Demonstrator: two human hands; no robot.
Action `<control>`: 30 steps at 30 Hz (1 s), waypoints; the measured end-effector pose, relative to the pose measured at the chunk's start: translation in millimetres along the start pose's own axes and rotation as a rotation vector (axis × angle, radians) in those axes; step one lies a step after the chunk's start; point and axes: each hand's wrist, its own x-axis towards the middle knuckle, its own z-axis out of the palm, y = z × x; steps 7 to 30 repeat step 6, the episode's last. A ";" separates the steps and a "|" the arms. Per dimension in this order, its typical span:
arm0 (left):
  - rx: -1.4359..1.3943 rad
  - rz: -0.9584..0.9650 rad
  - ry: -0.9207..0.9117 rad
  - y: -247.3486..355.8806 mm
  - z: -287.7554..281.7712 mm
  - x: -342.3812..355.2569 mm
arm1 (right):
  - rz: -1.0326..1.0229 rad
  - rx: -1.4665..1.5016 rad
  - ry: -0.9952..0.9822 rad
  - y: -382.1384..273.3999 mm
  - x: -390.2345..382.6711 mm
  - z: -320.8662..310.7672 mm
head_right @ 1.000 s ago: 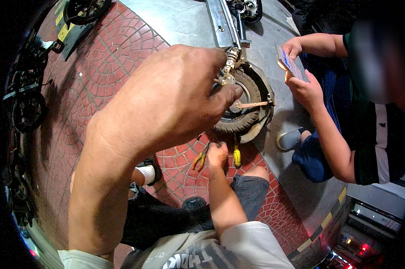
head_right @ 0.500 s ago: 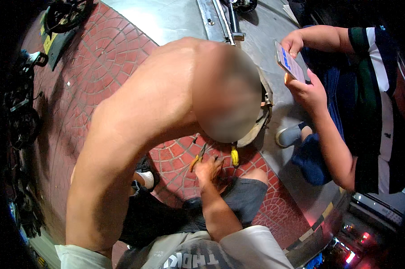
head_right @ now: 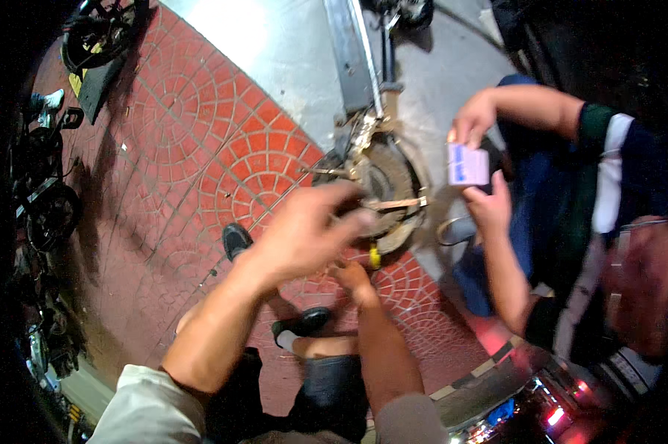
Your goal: The person works on the rear wheel of an electric scooter by using a screwdriver to pry at the rim and then using pliers to pull on the internal wiring.
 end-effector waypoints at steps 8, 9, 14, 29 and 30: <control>0.017 -0.530 0.432 -45.6 -152.2 -80.4 | -0.593 -0.104 0.477 -155.1 -242.4 -20.9; 0.017 -0.530 0.432 -45.6 -152.2 -80.4 | -0.593 -0.104 0.477 -155.1 -242.4 -20.9; 0.017 -0.530 0.432 -45.6 -152.2 -80.4 | -0.593 -0.104 0.477 -155.1 -242.4 -20.9; 0.017 -0.530 0.432 -45.6 -152.2 -80.4 | -0.593 -0.104 0.477 -155.1 -242.4 -20.9; 0.017 -0.530 0.432 -45.6 -152.2 -80.4 | -0.593 -0.104 0.477 -155.1 -242.4 -20.9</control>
